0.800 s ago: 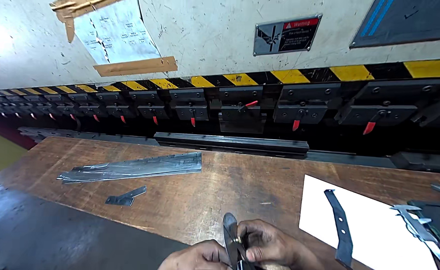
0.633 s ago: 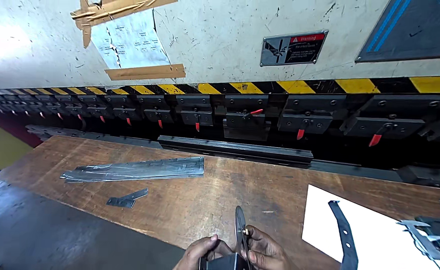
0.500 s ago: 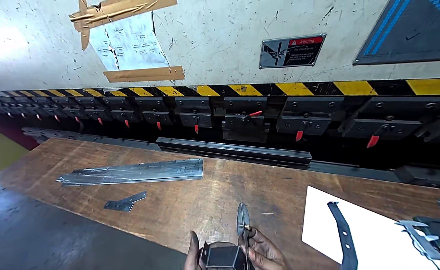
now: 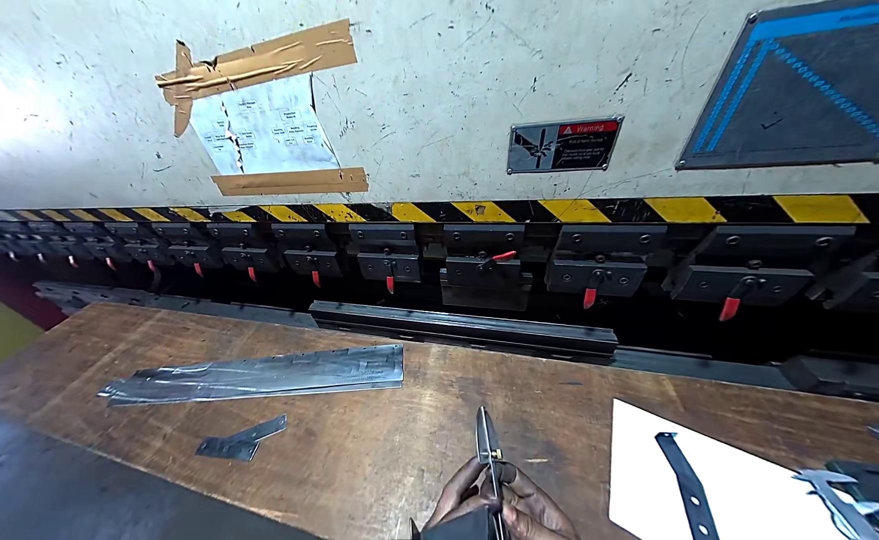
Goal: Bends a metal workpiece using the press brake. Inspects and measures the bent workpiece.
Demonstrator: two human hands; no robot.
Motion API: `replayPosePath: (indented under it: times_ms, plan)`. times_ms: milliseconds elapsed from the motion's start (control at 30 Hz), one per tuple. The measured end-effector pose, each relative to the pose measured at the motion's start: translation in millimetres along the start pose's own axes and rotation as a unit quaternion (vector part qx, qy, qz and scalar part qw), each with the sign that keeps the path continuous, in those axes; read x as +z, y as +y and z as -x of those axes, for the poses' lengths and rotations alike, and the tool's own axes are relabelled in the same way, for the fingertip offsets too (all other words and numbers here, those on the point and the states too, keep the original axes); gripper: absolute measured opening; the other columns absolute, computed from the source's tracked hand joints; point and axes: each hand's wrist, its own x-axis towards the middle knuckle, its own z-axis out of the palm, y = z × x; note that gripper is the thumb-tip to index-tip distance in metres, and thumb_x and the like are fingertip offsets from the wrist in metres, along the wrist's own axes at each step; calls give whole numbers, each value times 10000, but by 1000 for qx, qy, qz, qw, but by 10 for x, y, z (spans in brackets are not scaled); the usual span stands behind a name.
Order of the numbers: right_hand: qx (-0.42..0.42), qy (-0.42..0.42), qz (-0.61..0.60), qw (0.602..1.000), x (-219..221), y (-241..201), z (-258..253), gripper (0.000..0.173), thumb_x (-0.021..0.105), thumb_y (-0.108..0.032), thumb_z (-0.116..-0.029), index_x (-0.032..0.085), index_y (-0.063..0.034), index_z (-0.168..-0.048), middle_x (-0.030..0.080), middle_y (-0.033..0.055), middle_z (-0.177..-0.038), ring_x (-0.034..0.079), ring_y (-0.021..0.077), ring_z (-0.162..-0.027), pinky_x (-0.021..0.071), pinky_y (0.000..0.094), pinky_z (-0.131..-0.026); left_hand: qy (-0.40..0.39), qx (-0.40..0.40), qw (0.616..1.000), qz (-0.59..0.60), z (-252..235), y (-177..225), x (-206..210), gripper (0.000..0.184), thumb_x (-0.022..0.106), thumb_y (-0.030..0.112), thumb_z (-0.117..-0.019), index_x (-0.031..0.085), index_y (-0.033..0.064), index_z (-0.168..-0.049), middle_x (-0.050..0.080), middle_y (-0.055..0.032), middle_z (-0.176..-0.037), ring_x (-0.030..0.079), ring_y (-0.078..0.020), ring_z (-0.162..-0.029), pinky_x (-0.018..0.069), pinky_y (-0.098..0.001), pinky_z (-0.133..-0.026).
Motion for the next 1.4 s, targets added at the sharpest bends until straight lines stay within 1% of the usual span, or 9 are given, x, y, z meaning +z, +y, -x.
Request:
replayPosePath:
  times_ms: [67, 133, 267, 333, 400, 567, 900, 1300, 1400]
  plan:
    - [-39, 35, 19, 998, 1, -57, -18, 260, 513, -27, -1017, 610, -137, -1231, 703, 26, -1023, 670, 131, -942, 553, 343, -895, 2, 21, 1000, 4, -6, 32, -13, 543, 651, 437, -988, 657, -27, -1270, 538, -182, -1492, 485, -234, -1413, 391, -416, -1188]
    - [-92, 81, 110, 986, 33, -195, -41, 276, 503, 24, -999, 575, -120, -1223, 694, 15, -1007, 670, 120, -907, 562, 326, -858, 29, 25, 999, -6, -37, 93, -16, 485, 647, 377, -1001, 644, -13, -1290, 665, -149, -1331, 639, -213, -1223, 502, -409, -1076]
    - [-166, 110, 373, 906, 296, -491, -36, 271, 582, 88, -936, 578, -26, -1182, 680, -49, -1027, 669, 32, -892, 593, 249, -810, 51, 0, 997, -54, -146, 230, -38, 497, 675, 254, -997, 573, -103, -1328, 715, -157, -1233, 691, -236, -1158, 549, -429, -1039]
    - [-192, 62, 435, 878, 314, -488, -35, 207, 634, 12, -961, 625, -7, -1168, 706, -13, -1066, 682, 27, -943, 595, 253, -861, 79, -3, 990, -114, -207, 392, 30, 438, 721, 183, -959, 625, -126, -1253, 744, -120, -1164, 711, -151, -1099, 569, -364, -1021]
    - [-221, 21, 485, 846, 285, -449, -70, 165, 663, -56, -975, 666, 38, -1111, 715, 87, -1042, 689, 58, -941, 587, 249, -867, 122, -5, 980, -159, -247, 508, 110, 284, 770, 140, -906, 693, -71, -1080, 772, -22, -993, 723, -32, -951, 601, -280, -930]
    - [-262, 12, 560, 786, 347, -518, -118, 152, 680, -62, -959, 690, 39, -1073, 720, 122, -1005, 691, 53, -931, 567, 191, -867, 100, -6, 984, -148, -343, 640, 114, 237, 773, 150, -908, 706, -52, -1013, 775, -39, -919, 742, -69, -880, 628, -317, -870]
    - [-280, 18, 569, 773, 441, -591, -164, 180, 670, -67, -972, 658, 43, -1113, 717, 148, -1018, 700, 76, -915, 577, 210, -849, 90, 17, 981, -169, -497, 822, 153, 195, 771, 160, -907, 722, -12, -985, 779, 16, -902, 737, -27, -857, 628, -279, -856]
    - [-279, 24, 565, 776, 410, -615, -146, 190, 670, -64, -967, 654, 54, -1115, 714, 161, -1028, 698, 88, -913, 578, 220, -843, 89, 6, 979, -181, -521, 832, 215, 175, 769, 129, -900, 718, -17, -983, 775, 16, -889, 733, -20, -842, 626, -267, -844]
    - [-238, 29, 534, 811, 374, -595, -163, 208, 665, -45, -964, 649, 66, -1139, 707, 138, -1050, 700, 89, -906, 598, 241, -828, 91, -9, 981, -171, -525, 750, 195, 170, 753, 110, -913, 705, -23, -1007, 775, 7, -901, 739, -41, -844, 633, -286, -844]
